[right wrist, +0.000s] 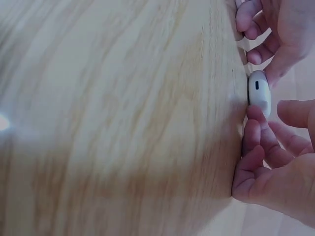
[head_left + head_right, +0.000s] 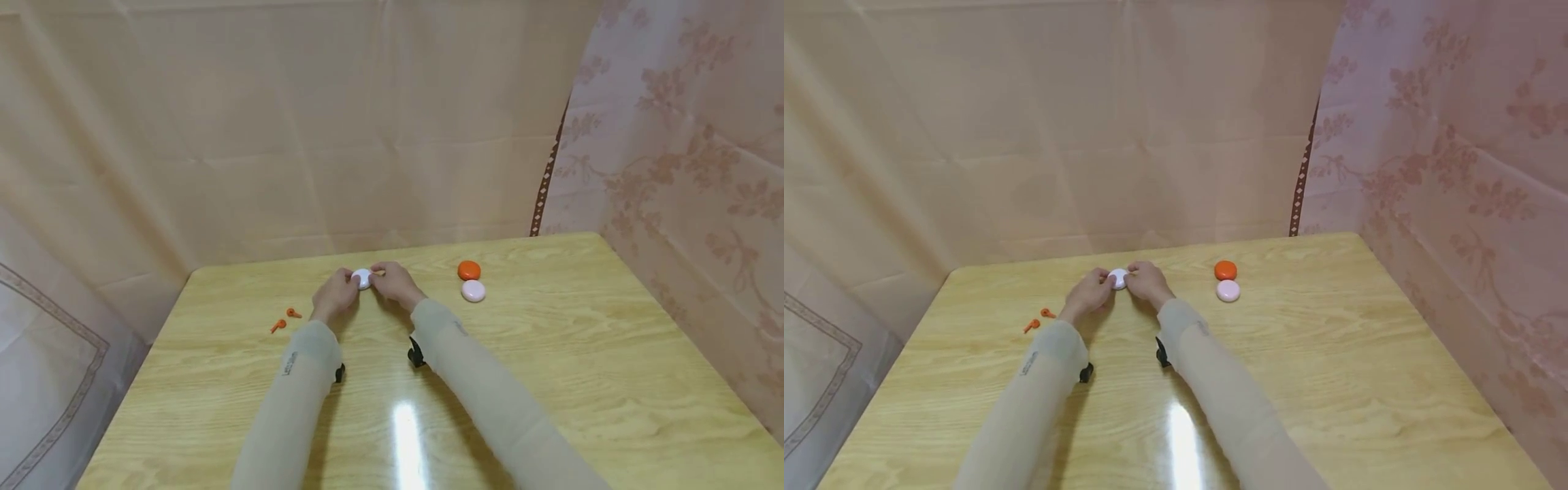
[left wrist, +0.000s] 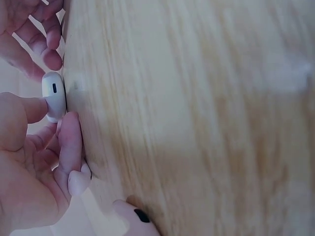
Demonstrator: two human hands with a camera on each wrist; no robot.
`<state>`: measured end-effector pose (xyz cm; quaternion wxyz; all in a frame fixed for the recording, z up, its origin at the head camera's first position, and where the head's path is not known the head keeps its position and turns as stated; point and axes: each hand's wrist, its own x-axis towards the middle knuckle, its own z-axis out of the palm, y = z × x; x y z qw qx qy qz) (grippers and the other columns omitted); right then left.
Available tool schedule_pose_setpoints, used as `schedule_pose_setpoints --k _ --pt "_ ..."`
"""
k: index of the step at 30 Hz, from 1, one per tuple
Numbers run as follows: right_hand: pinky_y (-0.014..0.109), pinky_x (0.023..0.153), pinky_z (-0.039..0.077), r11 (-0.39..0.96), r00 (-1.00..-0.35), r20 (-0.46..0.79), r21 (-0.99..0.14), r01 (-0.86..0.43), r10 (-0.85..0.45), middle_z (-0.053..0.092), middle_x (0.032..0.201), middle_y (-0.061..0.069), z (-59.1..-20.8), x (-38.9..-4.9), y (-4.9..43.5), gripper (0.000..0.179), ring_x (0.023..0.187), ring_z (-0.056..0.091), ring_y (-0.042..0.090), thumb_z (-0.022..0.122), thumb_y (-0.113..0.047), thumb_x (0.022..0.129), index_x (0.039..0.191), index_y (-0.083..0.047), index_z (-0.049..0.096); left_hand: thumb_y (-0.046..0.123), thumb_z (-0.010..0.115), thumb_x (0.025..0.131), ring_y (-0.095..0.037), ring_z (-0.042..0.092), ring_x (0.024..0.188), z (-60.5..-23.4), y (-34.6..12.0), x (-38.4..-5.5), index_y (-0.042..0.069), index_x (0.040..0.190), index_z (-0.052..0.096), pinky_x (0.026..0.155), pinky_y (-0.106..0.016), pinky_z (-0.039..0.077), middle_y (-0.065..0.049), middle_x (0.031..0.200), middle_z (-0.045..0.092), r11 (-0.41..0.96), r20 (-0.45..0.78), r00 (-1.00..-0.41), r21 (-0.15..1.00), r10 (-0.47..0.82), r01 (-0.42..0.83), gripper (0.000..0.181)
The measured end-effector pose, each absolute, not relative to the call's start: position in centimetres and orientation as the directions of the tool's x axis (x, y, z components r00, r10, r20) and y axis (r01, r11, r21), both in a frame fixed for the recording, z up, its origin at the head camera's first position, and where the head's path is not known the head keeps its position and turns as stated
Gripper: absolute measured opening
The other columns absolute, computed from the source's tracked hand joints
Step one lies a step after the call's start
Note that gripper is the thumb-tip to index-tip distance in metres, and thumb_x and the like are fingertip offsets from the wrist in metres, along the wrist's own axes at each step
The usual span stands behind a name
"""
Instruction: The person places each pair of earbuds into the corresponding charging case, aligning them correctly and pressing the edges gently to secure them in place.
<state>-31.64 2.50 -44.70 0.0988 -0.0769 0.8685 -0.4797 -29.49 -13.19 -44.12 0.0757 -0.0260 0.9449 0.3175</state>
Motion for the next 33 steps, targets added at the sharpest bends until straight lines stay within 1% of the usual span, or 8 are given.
schedule_pose_setpoints --k 4,6,10,12,14,21,27,33 --pt "0.022 0.061 0.039 0.491 -0.960 -0.106 -0.870 -0.037 -0.259 0.068 0.121 0.016 -44.7 -31.5 3.1 0.040 0.063 0.045 0.009 0.059 -0.017 0.102 0.138 0.000 0.060 0.036 0.040 0.107 -0.031 0.060 0.115 -44.3 -12.8 -29.5 0.005 0.138 0.055 0.102 -0.053 0.040 -0.013 0.128 0.065 0.807 -0.138 -0.990 0.585 0.004 -0.078 0.046" --pt "0.022 0.059 0.040 0.475 -0.953 -0.118 -0.880 -0.030 -0.280 0.069 0.114 0.017 -44.6 -31.3 3.5 0.040 0.063 0.047 0.010 0.059 -0.016 0.102 0.138 0.001 0.059 0.036 0.040 0.107 -0.031 0.060 0.116 -44.4 -12.5 -29.5 0.005 0.137 0.056 0.101 -0.053 0.041 -0.013 0.130 0.064 0.812 -0.130 -0.992 0.579 0.006 -0.071 0.046" --pt "0.027 0.073 0.051 0.522 -0.927 -0.122 -0.848 -0.088 -0.354 0.069 0.120 0.018 -44.2 -30.7 4.1 0.042 0.088 0.064 0.017 0.060 -0.018 0.103 0.140 0.003 0.057 0.036 0.039 0.107 -0.031 0.061 0.117 -44.6 -12.3 -29.4 0.005 0.137 0.056 0.099 -0.053 0.042 -0.013 0.133 0.064 0.828 -0.129 -0.991 0.554 -0.017 -0.086 0.046" --pt "0.032 0.086 0.053 0.564 -0.912 -0.104 -0.811 -0.153 -0.397 0.066 0.126 0.020 -43.6 -30.3 4.4 0.045 0.105 0.066 0.024 0.060 -0.020 0.103 0.141 0.004 0.055 0.036 0.040 0.107 -0.032 0.061 0.117 -44.6 -12.3 -29.2 0.005 0.138 0.054 0.098 -0.053 0.043 -0.014 0.133 0.063 0.831 -0.127 -0.991 0.548 -0.026 -0.093 0.046" --pt "0.038 0.092 0.053 0.597 -0.898 -0.088 -0.774 -0.210 -0.430 0.066 0.127 0.021 -43.0 -29.8 4.9 0.047 0.112 0.065 0.029 0.059 -0.021 0.103 0.142 0.004 0.054 0.036 0.041 0.107 -0.035 0.060 0.118 -44.5 -12.3 -29.0 0.005 0.139 0.052 0.098 -0.053 0.043 -0.016 0.136 0.061 0.825 -0.123 -0.992 0.557 -0.025 -0.090 0.047" --pt "0.044 0.100 0.048 0.670 -0.868 -0.066 -0.666 -0.328 -0.491 0.068 0.122 0.018 -40.5 -28.2 8.0 0.044 0.115 0.064 0.030 0.059 -0.022 0.104 0.140 0.003 0.056 0.033 0.046 0.105 -0.040 0.056 0.123 -43.6 -12.0 -28.5 0.002 0.140 0.050 0.101 -0.053 0.044 -0.021 0.136 0.058 0.820 -0.077 -0.997 0.571 0.004 -0.041 0.047" --pt "0.046 0.096 0.051 0.682 -0.839 -0.065 -0.619 -0.390 -0.540 0.067 0.124 0.018 -39.1 -27.3 12.1 0.043 0.110 0.066 0.032 0.059 -0.023 0.104 0.138 0.003 0.058 0.031 0.057 0.103 -0.043 0.060 0.113 -42.5 -9.9 -27.1 0.005 0.134 0.059 0.090 -0.055 0.051 -0.023 0.132 0.057 0.887 0.046 -0.996 0.454 0.071 0.084 0.041" --pt "0.050 0.094 0.052 0.697 -0.832 -0.068 -0.586 -0.413 -0.551 0.063 0.130 0.023 -38.6 -26.9 16.5 0.043 0.110 0.066 0.038 0.057 -0.023 0.105 0.137 0.005 0.058 0.031 0.061 0.102 -0.041 0.061 0.111 -41.9 -6.5 -25.9 0.008 0.133 0.061 0.085 -0.052 0.054 -0.022 0.136 0.055 0.854 0.042 -0.987 0.496 0.156 0.156 0.039"
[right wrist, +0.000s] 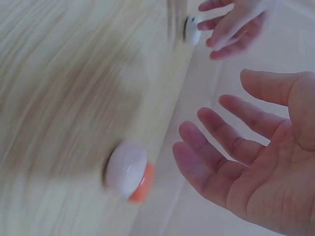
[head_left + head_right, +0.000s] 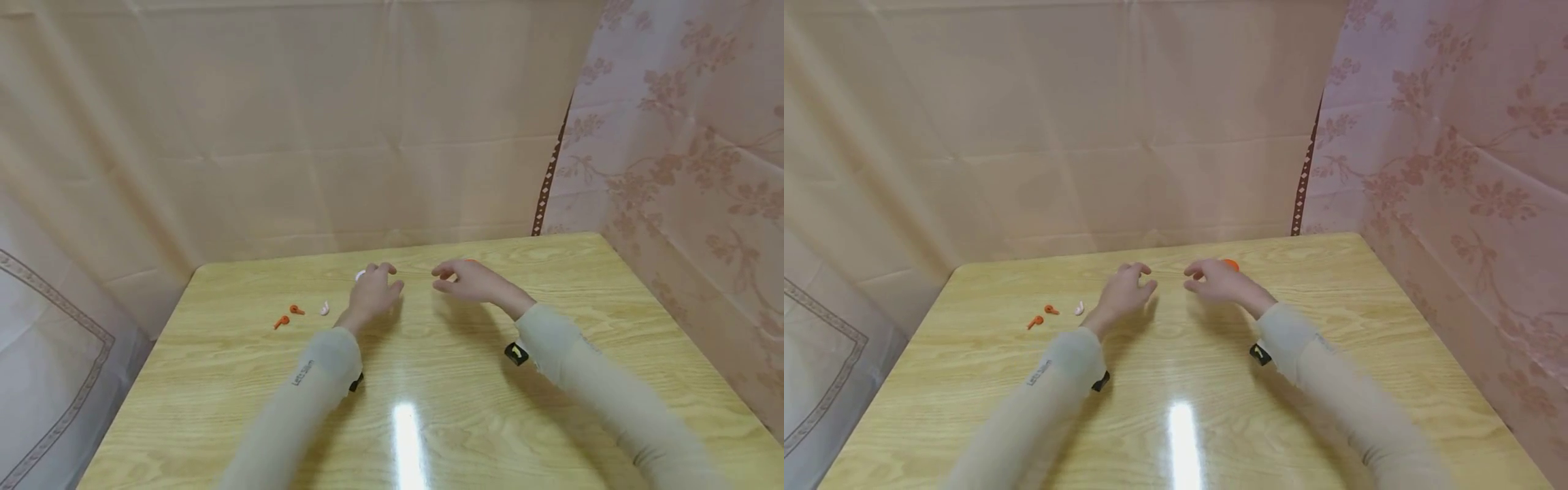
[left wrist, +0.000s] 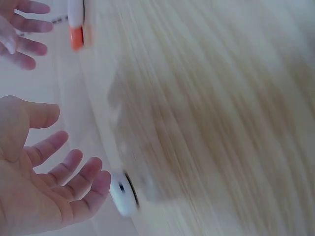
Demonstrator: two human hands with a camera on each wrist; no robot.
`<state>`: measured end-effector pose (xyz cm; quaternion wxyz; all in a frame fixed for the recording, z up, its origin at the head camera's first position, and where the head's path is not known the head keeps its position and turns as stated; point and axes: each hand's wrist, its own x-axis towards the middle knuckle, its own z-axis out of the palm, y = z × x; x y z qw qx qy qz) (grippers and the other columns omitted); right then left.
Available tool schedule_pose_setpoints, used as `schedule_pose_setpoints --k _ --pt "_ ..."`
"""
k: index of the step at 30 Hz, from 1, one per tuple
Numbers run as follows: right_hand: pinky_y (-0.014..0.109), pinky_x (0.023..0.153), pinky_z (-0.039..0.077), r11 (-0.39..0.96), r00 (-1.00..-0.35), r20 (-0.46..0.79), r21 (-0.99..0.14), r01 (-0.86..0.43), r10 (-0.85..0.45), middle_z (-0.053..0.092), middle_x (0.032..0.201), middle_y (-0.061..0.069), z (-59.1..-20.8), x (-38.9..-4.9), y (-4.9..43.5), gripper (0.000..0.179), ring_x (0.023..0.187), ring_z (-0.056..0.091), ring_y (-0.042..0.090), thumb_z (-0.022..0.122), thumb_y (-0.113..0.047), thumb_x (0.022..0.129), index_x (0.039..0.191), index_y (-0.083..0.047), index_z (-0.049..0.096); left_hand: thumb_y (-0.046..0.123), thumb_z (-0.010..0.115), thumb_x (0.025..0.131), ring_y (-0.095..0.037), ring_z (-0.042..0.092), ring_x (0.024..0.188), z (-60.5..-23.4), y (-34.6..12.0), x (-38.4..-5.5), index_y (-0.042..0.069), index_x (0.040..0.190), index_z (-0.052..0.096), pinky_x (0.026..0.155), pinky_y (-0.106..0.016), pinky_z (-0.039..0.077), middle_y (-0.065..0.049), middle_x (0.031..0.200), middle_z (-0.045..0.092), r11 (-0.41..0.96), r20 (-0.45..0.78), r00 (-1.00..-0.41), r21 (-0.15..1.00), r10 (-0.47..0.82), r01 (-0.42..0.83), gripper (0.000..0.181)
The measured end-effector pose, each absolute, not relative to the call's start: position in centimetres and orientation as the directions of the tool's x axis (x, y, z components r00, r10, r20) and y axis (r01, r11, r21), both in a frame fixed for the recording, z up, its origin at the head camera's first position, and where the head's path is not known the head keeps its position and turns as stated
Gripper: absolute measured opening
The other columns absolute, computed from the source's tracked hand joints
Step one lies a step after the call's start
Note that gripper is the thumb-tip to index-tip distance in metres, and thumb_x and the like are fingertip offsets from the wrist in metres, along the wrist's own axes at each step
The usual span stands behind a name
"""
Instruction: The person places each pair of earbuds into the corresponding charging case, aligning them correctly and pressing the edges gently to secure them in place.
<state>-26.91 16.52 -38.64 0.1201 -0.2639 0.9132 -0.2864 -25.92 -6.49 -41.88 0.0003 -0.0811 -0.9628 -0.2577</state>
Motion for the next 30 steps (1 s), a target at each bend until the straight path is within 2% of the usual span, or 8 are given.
schedule_pose_setpoints --k 3,8,14,16,21,24,26,30 --pt "0.051 0.095 0.051 0.695 -0.833 -0.043 -0.576 -0.431 -0.552 0.062 0.132 0.025 -39.1 -26.9 18.6 0.042 0.112 0.065 0.039 0.057 -0.021 0.105 0.136 0.007 0.058 0.031 0.061 0.102 -0.038 0.060 0.112 -42.0 -5.0 -25.7 0.010 0.134 0.061 0.088 -0.051 0.053 -0.019 0.136 0.055 0.837 0.033 -0.981 0.517 0.192 0.181 0.038" --pt "0.052 0.096 0.051 0.687 -0.852 -0.053 -0.618 -0.381 -0.521 0.058 0.137 0.026 -39.9 -26.7 21.0 0.044 0.114 0.065 0.041 0.056 -0.020 0.105 0.139 0.008 0.055 0.030 0.061 0.102 -0.031 0.061 0.113 -42.6 -3.1 -25.6 0.011 0.134 0.061 0.092 -0.046 0.051 -0.016 0.135 0.056 0.806 0.000 -0.970 0.556 0.242 0.201 0.037" --pt "0.058 0.097 0.049 0.693 -0.864 -0.014 -0.603 -0.394 -0.504 0.058 0.134 0.030 -41.3 -26.7 22.3 0.039 0.115 0.062 0.045 0.055 -0.013 0.105 0.136 0.009 0.056 0.023 0.064 0.101 -0.029 0.058 0.121 -42.8 -1.5 -25.4 0.004 0.135 0.060 0.100 -0.043 0.048 -0.016 0.133 0.062 0.751 -0.028 -0.942 0.612 0.334 0.248 0.040" --pt "0.058 0.095 0.050 0.692 -0.867 -0.007 -0.605 -0.393 -0.498 0.059 0.132 0.031 -41.8 -26.7 22.6 0.039 0.114 0.062 0.046 0.057 -0.011 0.103 0.136 0.009 0.056 0.021 0.065 0.100 -0.027 0.059 0.119 -43.0 -1.0 -25.5 0.002 0.137 0.059 0.100 -0.042 0.048 -0.016 0.130 0.063 0.735 -0.038 -0.929 0.625 0.367 0.265 0.042" --pt "0.058 0.095 0.050 0.702 -0.892 -0.048 -0.636 -0.319 -0.449 0.056 0.131 0.035 -43.0 -27.0 23.2 0.044 0.113 0.061 0.049 0.059 -0.012 0.102 0.140 0.010 0.051 0.019 0.069 0.097 -0.025 0.061 0.113 -43.5 0.6 -25.8 0.001 0.140 0.057 0.099 -0.040 0.048 -0.015 0.124 0.065 0.702 -0.068 -0.906 0.658 0.417 0.273 0.048" --pt "0.056 0.094 0.049 0.720 -0.913 -0.078 -0.643 -0.261 -0.400 0.059 0.126 0.033 -43.8 -27.4 23.4 0.046 0.111 0.062 0.044 0.058 -0.014 0.104 0.142 0.011 0.049 0.021 0.067 0.098 -0.024 0.062 0.114 -43.9 1.9 -25.9 0.003 0.140 0.057 0.099 -0.037 0.049 -0.013 0.124 0.066 0.706 -0.090 -0.902 0.657 0.422 0.264 0.047" --pt "0.052 0.090 0.050 0.732 -0.921 -0.080 -0.635 -0.247 -0.381 0.064 0.118 0.030 -44.1 -27.6 23.4 0.045 0.103 0.063 0.038 0.060 -0.015 0.103 0.140 0.010 0.050 0.022 0.066 0.099 -0.022 0.063 0.109 -44.1 2.7 -25.9 0.004 0.137 0.059 0.095 -0.034 0.050 -0.010 0.120 0.068 0.711 -0.093 -0.903 0.652 0.419 0.263 0.043" --pt "0.039 0.075 0.049 0.741 -0.921 -0.065 -0.617 -0.264 -0.383 0.067 0.098 0.017 -44.6 -27.5 23.1 0.045 0.082 0.060 0.025 0.066 -0.014 0.100 0.136 0.009 0.054 0.024 0.062 0.101 -0.020 0.059 0.087 -44.3 3.9 -26.0 0.003 0.121 0.066 0.077 -0.029 0.047 -0.008 0.099 0.067 0.717 -0.080 -0.907 0.642 0.414 0.271 0.029"
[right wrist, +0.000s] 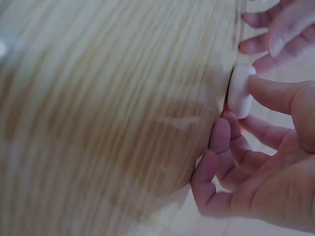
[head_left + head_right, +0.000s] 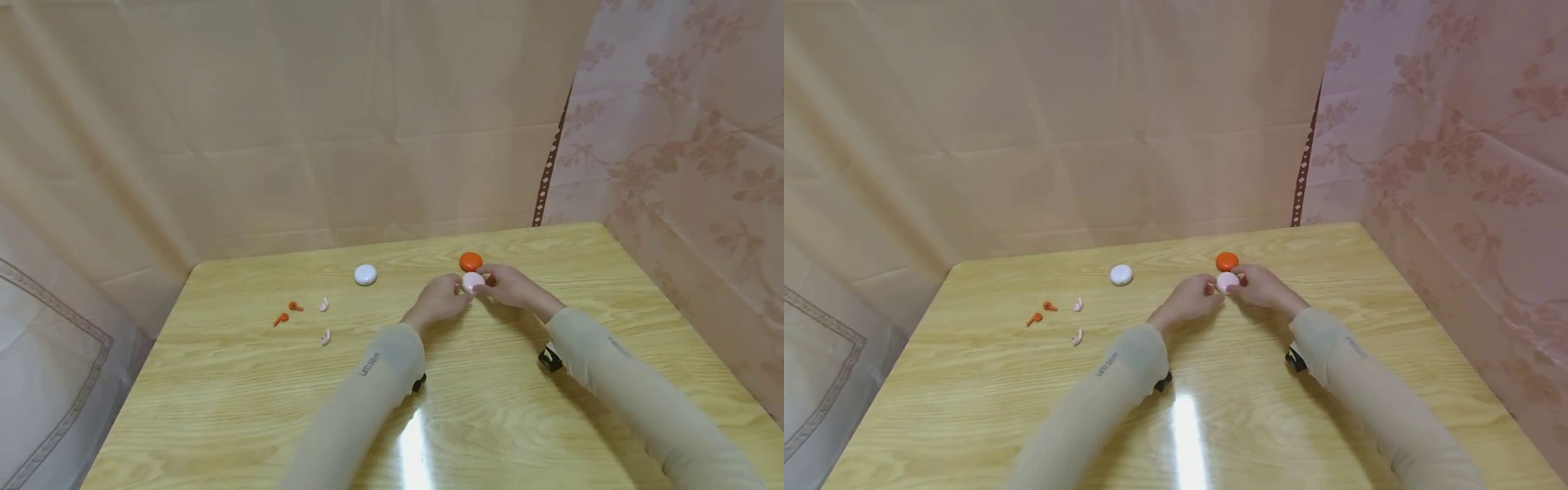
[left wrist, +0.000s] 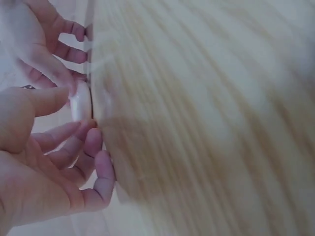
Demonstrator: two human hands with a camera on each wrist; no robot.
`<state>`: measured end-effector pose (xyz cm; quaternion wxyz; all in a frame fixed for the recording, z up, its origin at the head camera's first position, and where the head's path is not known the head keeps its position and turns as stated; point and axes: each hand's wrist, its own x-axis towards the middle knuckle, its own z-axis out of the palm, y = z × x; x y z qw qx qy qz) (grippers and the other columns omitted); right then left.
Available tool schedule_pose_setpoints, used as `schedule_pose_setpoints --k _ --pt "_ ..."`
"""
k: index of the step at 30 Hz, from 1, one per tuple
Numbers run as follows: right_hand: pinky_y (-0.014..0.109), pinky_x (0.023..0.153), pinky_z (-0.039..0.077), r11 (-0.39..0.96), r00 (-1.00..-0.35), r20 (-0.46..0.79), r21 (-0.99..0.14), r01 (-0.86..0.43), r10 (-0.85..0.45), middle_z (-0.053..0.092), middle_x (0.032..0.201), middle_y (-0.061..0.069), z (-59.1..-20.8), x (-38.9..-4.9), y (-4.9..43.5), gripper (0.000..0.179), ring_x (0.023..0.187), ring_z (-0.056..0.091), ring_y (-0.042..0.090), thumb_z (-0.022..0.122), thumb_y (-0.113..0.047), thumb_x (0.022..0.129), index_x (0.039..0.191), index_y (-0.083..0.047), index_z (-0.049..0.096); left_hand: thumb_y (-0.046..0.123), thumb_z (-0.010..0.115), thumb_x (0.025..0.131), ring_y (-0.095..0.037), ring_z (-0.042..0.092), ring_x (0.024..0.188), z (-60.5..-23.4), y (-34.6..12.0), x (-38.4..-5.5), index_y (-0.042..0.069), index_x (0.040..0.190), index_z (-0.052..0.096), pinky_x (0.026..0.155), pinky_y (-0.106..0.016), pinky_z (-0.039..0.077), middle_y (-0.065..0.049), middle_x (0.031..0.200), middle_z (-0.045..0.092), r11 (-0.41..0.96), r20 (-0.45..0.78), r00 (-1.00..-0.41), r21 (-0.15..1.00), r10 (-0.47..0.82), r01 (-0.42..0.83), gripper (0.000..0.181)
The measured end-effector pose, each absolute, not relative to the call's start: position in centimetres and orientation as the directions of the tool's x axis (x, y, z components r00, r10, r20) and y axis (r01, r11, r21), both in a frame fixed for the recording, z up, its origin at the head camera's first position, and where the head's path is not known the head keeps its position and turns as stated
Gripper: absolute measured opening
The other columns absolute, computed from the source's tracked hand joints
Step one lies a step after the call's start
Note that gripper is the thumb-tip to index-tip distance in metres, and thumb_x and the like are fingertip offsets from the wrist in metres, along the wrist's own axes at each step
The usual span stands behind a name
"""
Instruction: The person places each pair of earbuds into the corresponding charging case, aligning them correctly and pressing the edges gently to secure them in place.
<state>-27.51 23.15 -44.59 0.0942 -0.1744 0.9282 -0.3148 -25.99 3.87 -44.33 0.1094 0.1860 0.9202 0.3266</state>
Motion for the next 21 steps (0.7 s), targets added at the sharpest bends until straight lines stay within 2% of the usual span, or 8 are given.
schedule_pose_setpoints --k 2,4,7,10,15,18,21 --pt "0.035 0.068 0.045 0.743 -0.915 -0.050 -0.602 -0.292 -0.400 0.063 0.086 0.011 -44.9 -27.3 23.0 0.043 0.073 0.055 0.021 0.069 -0.012 0.097 0.132 0.007 0.056 0.024 0.061 0.101 -0.020 0.056 0.082 -44.3 4.1 -26.0 0.003 0.114 0.066 0.074 -0.030 0.045 -0.007 0.094 0.064 0.725 -0.086 -0.921 0.645 0.381 0.240 0.025" --pt "0.032 0.063 0.040 0.749 -0.910 -0.029 -0.580 -0.321 -0.413 0.057 0.078 0.006 -45.2 -27.1 22.8 0.040 0.069 0.050 0.018 0.071 -0.011 0.095 0.129 0.005 0.057 0.023 0.060 0.102 -0.020 0.057 0.085 -44.3 4.2 -25.9 0.003 0.114 0.066 0.078 -0.031 0.047 -0.006 0.097 0.065 0.738 -0.109 -0.934 0.647 0.339 0.192 0.024" --pt "0.032 0.060 0.037 0.749 -0.904 -0.010 -0.563 -0.348 -0.427 0.051 0.073 0.002 -45.5 -26.8 22.6 0.036 0.065 0.045 0.017 0.071 -0.009 0.093 0.125 0.002 0.059 0.022 0.059 0.102 -0.020 0.061 0.095 -44.3 4.1 -25.7 0.002 0.119 0.065 0.089 -0.034 0.049 -0.006 0.108 0.068 0.747 -0.134 -0.947 0.650 0.293 0.139 0.026" --pt "0.031 0.060 0.037 0.735 -0.900 -0.029 -0.589 -0.336 -0.435 0.052 0.072 0.002 -45.2 -26.7 22.6 0.038 0.064 0.045 0.016 0.072 -0.011 0.094 0.127 0.002 0.059 0.021 0.059 0.102 -0.022 0.061 0.097 -44.2 4.1 -25.7 0.001 0.121 0.063 0.092 -0.037 0.049 -0.008 0.111 0.068 0.743 -0.137 -0.945 0.655 0.297 0.139 0.028" --pt "0.031 0.063 0.040 0.692 -0.880 -0.143 -0.679 -0.246 -0.453 0.059 0.082 0.006 -44.3 -27.1 23.0 0.043 0.069 0.049 0.016 0.067 -0.010 0.097 0.135 0.006 0.055 0.021 0.060 0.103 -0.021 0.060 0.095 -44.2 4.1 -25.9 0.002 0.123 0.062 0.089 -0.035 0.049 -0.007 0.110 0.067 0.757 -0.150 -0.939 0.637 0.308 0.147 0.028" --pt "0.032 0.071 0.042 0.666 -0.870 -0.193 -0.722 -0.188 -0.455 0.068 0.096 0.012 -44.0 -27.5 23.1 0.041 0.078 0.054 0.019 0.062 -0.012 0.101 0.136 0.008 0.055 0.022 0.060 0.103 -0.021 0.060 0.096 -44.1 4.1 -26.1 0.003 0.121 0.063 0.091 -0.034 0.049 -0.007 0.110 0.067 0.769 -0.159 -0.934 0.620 0.319 0.157 0.027" --pt "0.035 0.083 0.043 0.658 -0.870 -0.217 -0.738 -0.150 -0.442 0.069 0.112 0.017 -44.0 -27.8 23.0 0.040 0.091 0.058 0.021 0.059 -0.016 0.104 0.135 0.009 0.056 0.023 0.062 0.102 -0.021 0.060 0.096 -44.1 4.0 -26.3 0.003 0.117 0.064 0.091 -0.034 0.048 -0.007 0.109 0.067 0.770 -0.163 -0.931 0.617 0.327 0.162 0.025"
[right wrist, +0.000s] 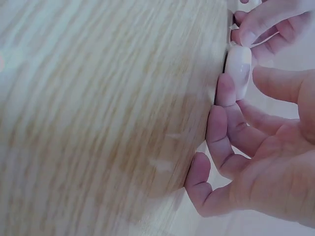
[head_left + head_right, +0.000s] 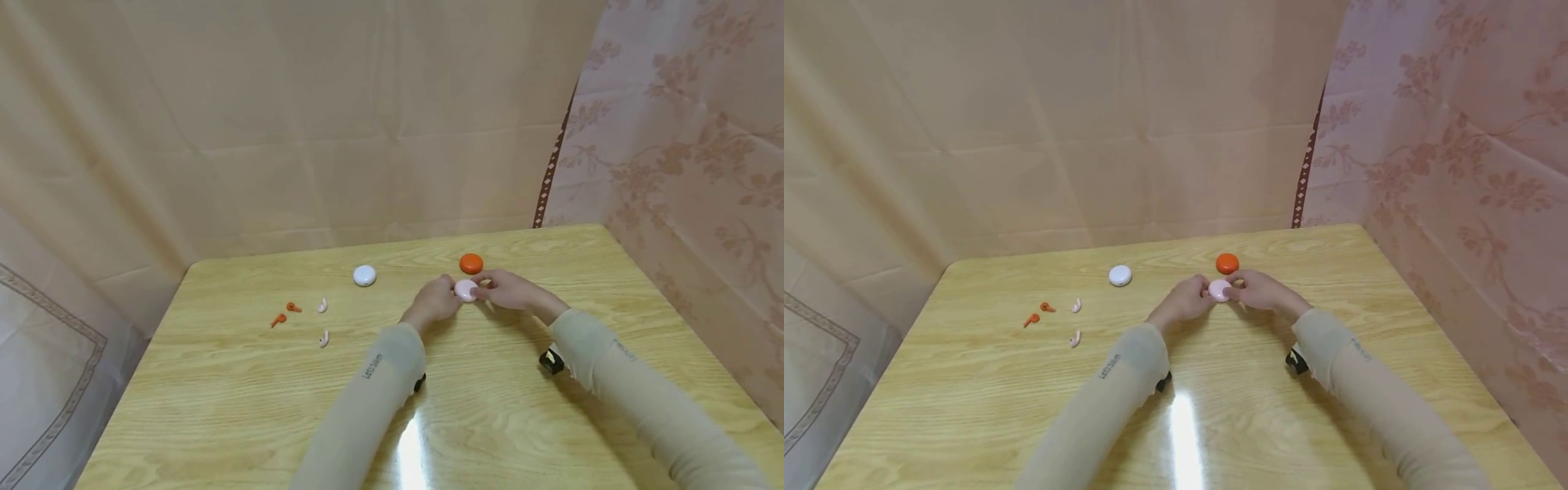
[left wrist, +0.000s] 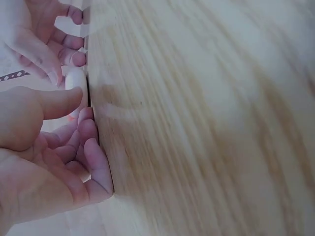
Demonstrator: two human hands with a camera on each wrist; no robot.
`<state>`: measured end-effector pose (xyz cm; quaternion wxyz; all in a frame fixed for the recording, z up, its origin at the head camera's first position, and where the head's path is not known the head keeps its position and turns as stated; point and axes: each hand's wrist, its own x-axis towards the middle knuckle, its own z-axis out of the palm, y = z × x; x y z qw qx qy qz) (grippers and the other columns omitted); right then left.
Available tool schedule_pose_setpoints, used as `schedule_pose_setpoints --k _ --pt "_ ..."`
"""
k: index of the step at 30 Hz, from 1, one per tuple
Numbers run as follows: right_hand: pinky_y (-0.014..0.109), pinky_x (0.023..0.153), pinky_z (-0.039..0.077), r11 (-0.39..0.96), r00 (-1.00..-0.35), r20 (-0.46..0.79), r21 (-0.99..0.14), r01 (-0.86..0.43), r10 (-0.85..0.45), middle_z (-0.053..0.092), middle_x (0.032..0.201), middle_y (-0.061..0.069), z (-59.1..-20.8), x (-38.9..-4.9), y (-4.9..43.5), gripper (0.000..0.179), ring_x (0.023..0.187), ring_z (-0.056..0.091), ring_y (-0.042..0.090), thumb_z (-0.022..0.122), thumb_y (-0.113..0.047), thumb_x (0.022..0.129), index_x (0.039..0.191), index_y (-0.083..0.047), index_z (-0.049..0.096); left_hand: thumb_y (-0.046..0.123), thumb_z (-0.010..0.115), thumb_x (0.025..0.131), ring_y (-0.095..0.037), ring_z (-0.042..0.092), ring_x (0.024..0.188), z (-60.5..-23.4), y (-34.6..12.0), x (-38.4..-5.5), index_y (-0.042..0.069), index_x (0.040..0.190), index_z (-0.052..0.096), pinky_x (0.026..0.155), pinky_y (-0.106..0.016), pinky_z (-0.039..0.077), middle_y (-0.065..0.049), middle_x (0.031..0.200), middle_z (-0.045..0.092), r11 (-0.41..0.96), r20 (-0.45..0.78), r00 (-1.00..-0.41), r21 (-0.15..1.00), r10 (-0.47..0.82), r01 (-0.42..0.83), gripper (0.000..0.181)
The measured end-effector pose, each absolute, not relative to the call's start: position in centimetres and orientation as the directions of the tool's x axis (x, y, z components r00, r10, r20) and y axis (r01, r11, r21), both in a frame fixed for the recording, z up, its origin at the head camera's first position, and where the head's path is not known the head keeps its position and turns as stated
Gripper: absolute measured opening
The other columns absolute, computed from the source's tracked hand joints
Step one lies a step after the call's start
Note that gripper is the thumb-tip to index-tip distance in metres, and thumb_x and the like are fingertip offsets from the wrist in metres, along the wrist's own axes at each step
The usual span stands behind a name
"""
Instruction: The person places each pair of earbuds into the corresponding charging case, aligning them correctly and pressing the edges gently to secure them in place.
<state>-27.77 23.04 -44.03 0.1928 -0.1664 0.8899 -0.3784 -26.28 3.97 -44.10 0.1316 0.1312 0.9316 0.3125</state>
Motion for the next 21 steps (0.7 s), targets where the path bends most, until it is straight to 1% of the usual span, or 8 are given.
schedule_pose_setpoints --k 2,5,7,10,12,14,17,21 --pt "0.039 0.089 0.043 0.664 -0.875 -0.225 -0.735 -0.135 -0.428 0.068 0.117 0.019 -44.13 -27.83 22.94 0.039 0.097 0.059 0.023 0.059 -0.018 0.104 0.133 0.009 0.057 0.023 0.063 0.101 -0.021 0.060 0.095 -44.03 3.84 -26.26 0.003 0.115 0.064 0.091 -0.034 0.048 -0.007 0.109 0.067 0.766 -0.165 -0.928 0.621 0.333 0.165 0.025" --pt "0.045 0.094 0.043 0.672 -0.886 -0.224 -0.730 -0.123 -0.406 0.066 0.121 0.020 -44.21 -27.74 22.89 0.036 0.102 0.059 0.025 0.061 -0.019 0.103 0.129 0.006 0.059 0.021 0.063 0.100 -0.022 0.060 0.096 -44.04 3.74 -26.18 0.002 0.115 0.064 0.091 -0.034 0.048 -0.008 0.109 0.067 0.753 -0.158 -0.923 0.633 0.350 0.177 0.024" --pt "0.045 0.092 0.043 0.672 -0.890 -0.225 -0.732 -0.113 -0.395 0.066 0.116 0.019 -44.16 -27.59 22.94 0.034 0.099 0.059 0.026 0.063 -0.018 0.102 0.127 0.005 0.058 0.018 0.064 0.100 -0.021 0.060 0.095 -44.17 3.74 -26.18 0.002 0.115 0.064 0.091 -0.033 0.048 -0.008 0.108 0.067 0.745 -0.147 -0.918 0.637 0.368 0.196 0.023" --pt "0.041 0.083 0.041 0.664 -0.892 -0.233 -0.742 -0.095 -0.388 0.066 0.101 0.014 -44.12 -27.37 23.08 0.031 0.088 0.055 0.024 0.064 -0.017 0.101 0.124 0.002 0.056 0.016 0.065 0.099 -0.020 0.058 0.093 -44.32 3.77 -26.16 0.001 0.117 0.062 0.090 -0.032 0.048 -0.007 0.107 0.066 0.735 -0.145 -0.911 0.644 0.387 0.210 0.024" --pt "0.038 0.077 0.038 0.652 -0.887 -0.233 -0.753 -0.094 -0.398 0.060 0.087 0.010 -44.13 -27.24 23.18 0.030 0.080 0.050 0.023 0.064 -0.015 0.101 0.123 0.002 0.053 0.015 0.066 0.098 -0.019 0.056 0.091 -44.30 3.76 -26.15 0.001 0.118 0.061 0.088 -0.031 0.047 -0.006 0.105 0.065 0.732 -0.148 -0.907 0.648 0.394 0.212 0.025" --pt "0.036 0.073 0.036 0.642 -0.886 -0.228 -0.761 -0.098 -0.405 0.053 0.079 0.005 -44.24 -27.18 23.24 0.029 0.075 0.047 0.021 0.064 -0.015 0.101 0.122 0.001 0.052 0.015 0.067 0.097 -0.018 0.054 0.089 -44.18 3.70 -26.10 0.001 0.119 0.060 0.087 -0.030 0.046 -0.005 0.101 0.063 0.733 -0.154 -0.906 0.647 0.394 0.209 0.027" --pt "0.035 0.069 0.034 0.626 -0.886 -0.215 -0.773 -0.102 -0.410 0.046 0.074 0.002 -44.32 -27.13 23.20 0.030 0.071 0.043 0.019 0.066 -0.015 0.100 0.121 0.000 0.051 0.015 0.070 0.096 -0.017 0.052 0.086 -44.00 3.52 -26.09 0.001 0.119 0.059 0.083 -0.028 0.045 -0.003 0.095 0.060 0.732 -0.155 -0.905 0.648 0.397 0.210 0.029" --pt "0.035 0.068 0.035 0.612 -0.890 -0.214 -0.786 -0.089 -0.403 0.046 0.074 0.003 -44.27 -27.08 22.98 0.030 0.070 0.043 0.020 0.066 -0.014 0.100 0.121 0.000 0.051 0.013 0.071 0.094 -0.016 0.051 0.083 -43.78 3.16 -26.07 0.000 0.117 0.058 0.080 -0.026 0.044 -0.002 0.090 0.056 0.709 -0.153 -0.901 0.674 0.406 0.206 0.029"
